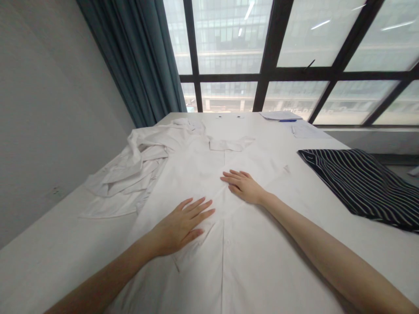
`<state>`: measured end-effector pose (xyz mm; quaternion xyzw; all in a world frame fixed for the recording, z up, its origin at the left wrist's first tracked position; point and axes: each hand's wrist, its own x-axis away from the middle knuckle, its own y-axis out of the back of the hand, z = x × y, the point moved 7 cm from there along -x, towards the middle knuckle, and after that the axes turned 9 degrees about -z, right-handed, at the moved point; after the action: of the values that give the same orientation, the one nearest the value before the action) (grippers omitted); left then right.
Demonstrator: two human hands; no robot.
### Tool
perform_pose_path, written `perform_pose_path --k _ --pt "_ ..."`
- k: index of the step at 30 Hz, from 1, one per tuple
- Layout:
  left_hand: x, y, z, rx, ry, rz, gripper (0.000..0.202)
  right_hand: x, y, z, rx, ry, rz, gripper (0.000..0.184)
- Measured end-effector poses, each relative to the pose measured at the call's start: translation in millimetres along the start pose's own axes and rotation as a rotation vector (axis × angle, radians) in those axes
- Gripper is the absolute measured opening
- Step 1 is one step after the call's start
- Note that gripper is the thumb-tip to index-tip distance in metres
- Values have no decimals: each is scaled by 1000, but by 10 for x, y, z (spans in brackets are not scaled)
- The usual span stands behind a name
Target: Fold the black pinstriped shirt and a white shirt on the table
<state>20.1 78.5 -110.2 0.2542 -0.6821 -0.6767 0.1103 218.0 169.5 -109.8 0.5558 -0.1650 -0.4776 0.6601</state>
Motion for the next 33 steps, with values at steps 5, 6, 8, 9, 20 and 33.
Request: perform_pose_path --k 5,6,8,9,20,33 --pt "10 -2 -10 5 5 23 51 -5 -42 -197 166 -114 105 59" --pt "11 1 -12 8 3 26 51 -16 -37 -264 183 -134 116 60" --pt "12 6 -16 13 2 31 51 -52 -17 -423 221 -179 126 61" --pt "12 7 -18 16 1 35 52 -76 -4 -510 239 -205 125 61" --pt "-3 42 -24 40 12 27 53 -344 139 -1348 333 -435 50 62" --pt "-6 35 -32 41 14 49 56 -474 267 -1985 402 -569 2 65"
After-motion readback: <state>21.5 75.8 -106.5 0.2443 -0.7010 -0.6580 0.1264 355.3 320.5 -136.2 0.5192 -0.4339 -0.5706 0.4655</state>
